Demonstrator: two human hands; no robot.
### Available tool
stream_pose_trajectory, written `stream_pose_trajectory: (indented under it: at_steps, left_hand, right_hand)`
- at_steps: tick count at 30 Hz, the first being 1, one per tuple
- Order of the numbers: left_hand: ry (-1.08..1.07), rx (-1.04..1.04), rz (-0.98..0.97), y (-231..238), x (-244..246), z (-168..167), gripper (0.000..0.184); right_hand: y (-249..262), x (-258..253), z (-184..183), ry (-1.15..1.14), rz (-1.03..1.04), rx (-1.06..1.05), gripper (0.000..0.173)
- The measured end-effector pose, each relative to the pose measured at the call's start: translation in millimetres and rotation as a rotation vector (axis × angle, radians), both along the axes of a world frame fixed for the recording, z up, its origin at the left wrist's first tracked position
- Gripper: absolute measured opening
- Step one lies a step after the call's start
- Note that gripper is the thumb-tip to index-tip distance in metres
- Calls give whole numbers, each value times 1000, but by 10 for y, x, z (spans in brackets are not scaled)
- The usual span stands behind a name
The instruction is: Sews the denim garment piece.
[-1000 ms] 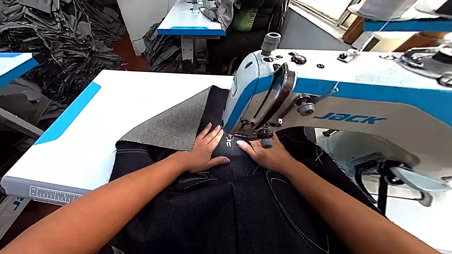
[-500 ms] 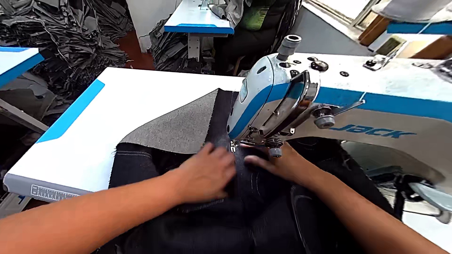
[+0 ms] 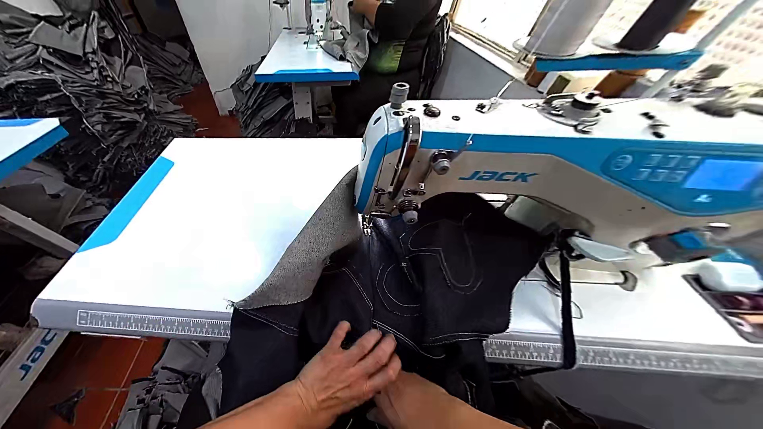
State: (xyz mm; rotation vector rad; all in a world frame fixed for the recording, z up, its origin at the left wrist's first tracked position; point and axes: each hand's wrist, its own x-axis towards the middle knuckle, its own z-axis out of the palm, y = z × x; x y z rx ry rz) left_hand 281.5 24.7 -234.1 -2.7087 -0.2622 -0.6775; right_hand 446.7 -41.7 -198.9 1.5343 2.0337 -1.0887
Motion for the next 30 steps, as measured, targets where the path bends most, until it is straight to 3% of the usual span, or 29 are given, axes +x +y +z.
stream_pose_trajectory:
  at_steps: [5, 8, 11, 13, 15, 18, 20, 23, 26, 28, 30]
  left_hand:
    - [-75, -178, 85, 107, -290, 475, 31]
    - [-57, -258, 1, 280, -351, 683, 24]
    - [-30, -481, -41, 492, -112, 869, 34]
    - [54, -711, 43, 572, 75, 1042, 44]
    - [117, -798, 153, 593, 214, 1182, 50]
    - [213, -830, 341, 693, 376, 1393, 36]
    - [185, -835, 393, 770, 444, 1420, 26]
    - [47, -852, 409, 746, 484, 1361, 27]
    - [-43, -825, 382, 657, 494, 1245, 28]
    - [-104, -730, 309, 560, 479, 1110, 22]
    - [-109, -633, 261, 451, 437, 952, 20]
  right_hand:
    - [-256, 173, 598, -207, -193, -1, 57]
    - [-445, 438, 1007, -263, -197, 365, 53]
    - [-323, 746, 1057, -269, -167, 789, 47]
    - [-172, 916, 1091, -264, -186, 900, 42]
    - [-47, 1013, 1183, -257, -194, 975, 33]
    - [66, 1069, 1323, -257, -148, 1094, 22]
    - [73, 1058, 1469, -368, -135, 1101, 21]
    - [-67, 806, 1578, -558, -148, 1144, 19]
    - [-153, 310, 1239, -328, -61, 1227, 3]
    - [-13, 173, 844, -137, -127, 956, 9]
    - [172, 330, 557, -34, -376, 615, 25]
